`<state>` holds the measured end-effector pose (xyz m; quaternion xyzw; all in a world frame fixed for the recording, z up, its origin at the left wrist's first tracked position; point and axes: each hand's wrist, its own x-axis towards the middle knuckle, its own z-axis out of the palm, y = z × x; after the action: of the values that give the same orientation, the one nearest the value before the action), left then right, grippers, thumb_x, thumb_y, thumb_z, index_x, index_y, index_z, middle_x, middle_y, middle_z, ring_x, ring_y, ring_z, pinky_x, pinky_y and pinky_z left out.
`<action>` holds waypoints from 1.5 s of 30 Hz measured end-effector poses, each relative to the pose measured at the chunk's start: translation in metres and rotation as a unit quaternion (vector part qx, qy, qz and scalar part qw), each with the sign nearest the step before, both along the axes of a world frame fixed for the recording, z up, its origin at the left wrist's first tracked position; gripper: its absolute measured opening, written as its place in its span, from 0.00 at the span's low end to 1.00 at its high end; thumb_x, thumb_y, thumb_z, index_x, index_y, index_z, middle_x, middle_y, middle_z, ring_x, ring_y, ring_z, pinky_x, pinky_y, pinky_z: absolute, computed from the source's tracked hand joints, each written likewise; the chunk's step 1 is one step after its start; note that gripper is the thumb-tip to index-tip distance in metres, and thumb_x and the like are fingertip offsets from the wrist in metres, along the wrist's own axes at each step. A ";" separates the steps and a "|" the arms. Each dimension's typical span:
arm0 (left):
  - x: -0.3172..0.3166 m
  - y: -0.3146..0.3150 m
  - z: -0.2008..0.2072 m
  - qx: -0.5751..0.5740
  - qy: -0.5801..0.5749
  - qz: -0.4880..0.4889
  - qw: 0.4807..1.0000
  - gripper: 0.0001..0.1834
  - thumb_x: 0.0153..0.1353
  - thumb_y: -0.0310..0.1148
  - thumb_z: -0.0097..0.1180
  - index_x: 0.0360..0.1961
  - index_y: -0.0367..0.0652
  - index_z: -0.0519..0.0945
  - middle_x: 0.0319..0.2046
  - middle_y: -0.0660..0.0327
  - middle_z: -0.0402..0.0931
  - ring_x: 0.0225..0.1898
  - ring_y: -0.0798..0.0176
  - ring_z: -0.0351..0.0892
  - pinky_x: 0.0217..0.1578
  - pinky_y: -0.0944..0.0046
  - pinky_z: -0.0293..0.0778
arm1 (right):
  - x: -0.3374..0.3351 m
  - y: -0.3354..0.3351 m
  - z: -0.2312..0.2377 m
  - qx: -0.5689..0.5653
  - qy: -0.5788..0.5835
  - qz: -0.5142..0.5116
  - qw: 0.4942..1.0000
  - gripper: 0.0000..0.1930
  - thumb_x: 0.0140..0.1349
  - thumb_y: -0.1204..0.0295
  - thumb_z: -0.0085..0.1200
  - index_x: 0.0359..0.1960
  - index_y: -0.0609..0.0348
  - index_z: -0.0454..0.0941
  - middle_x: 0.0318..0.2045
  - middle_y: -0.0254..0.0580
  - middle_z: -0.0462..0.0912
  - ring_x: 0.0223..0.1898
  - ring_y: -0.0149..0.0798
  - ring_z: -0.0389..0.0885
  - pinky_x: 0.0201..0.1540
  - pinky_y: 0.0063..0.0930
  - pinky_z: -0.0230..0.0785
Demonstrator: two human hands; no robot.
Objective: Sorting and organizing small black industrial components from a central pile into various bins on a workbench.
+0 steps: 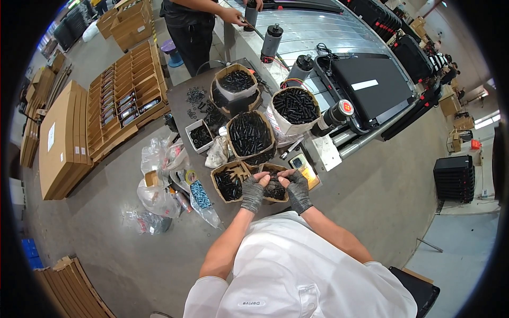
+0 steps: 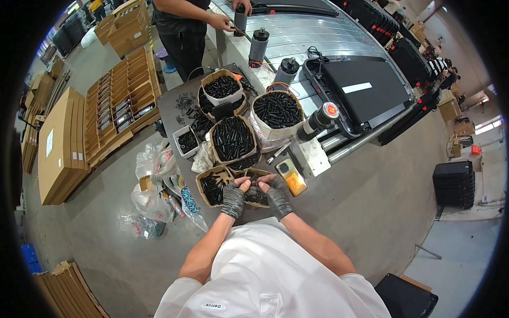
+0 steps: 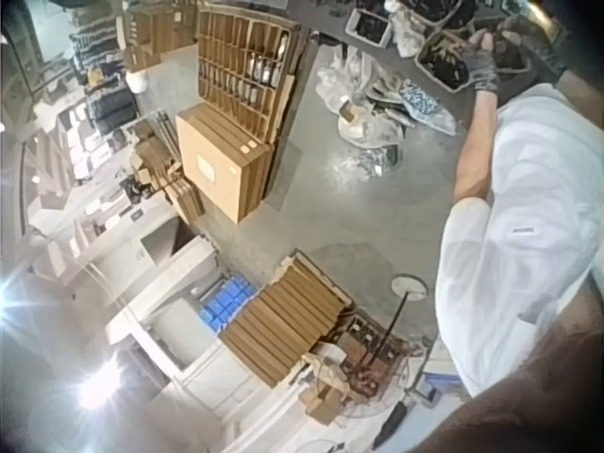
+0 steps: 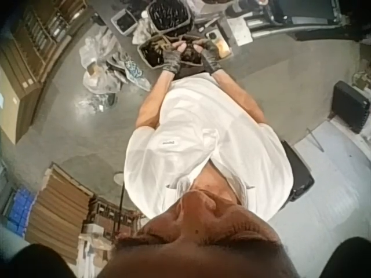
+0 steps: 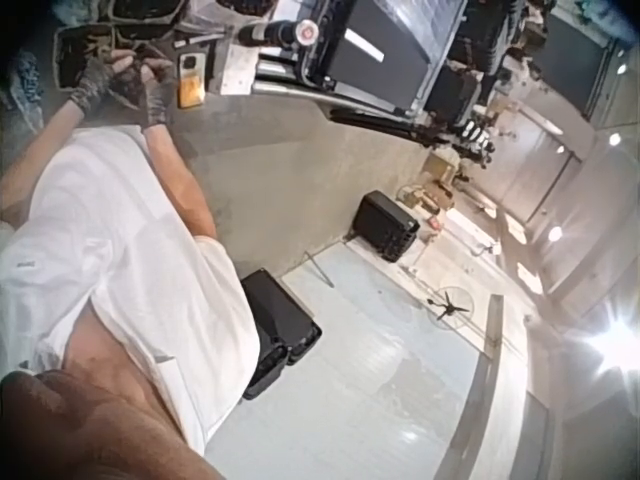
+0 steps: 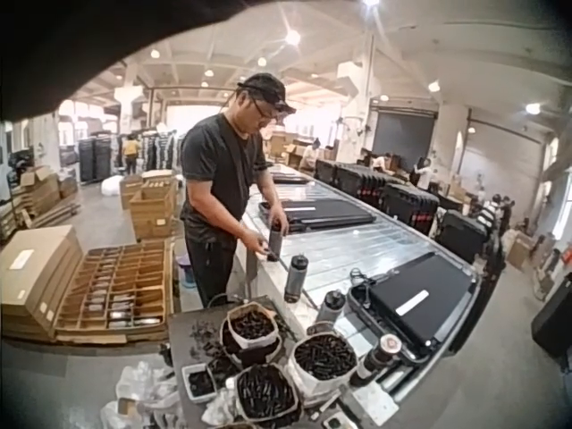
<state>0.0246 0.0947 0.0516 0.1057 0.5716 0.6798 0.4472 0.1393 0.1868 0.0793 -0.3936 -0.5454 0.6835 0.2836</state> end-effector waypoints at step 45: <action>-0.019 -0.009 0.000 -0.026 0.335 -0.255 0.907 0.16 0.54 0.31 0.59 0.44 0.38 0.79 0.35 0.55 0.78 0.39 0.56 0.78 0.43 0.62 0.72 | 0.000 0.017 0.039 0.279 -0.141 0.279 0.908 0.09 0.56 0.76 0.55 0.39 0.62 0.78 0.33 0.38 0.79 0.38 0.36 0.78 0.44 0.29 0.70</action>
<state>0.0057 0.0853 0.0511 0.4578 0.6590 0.4515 0.3903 0.1391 0.2041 0.1187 -0.2229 -0.8356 0.4921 0.0997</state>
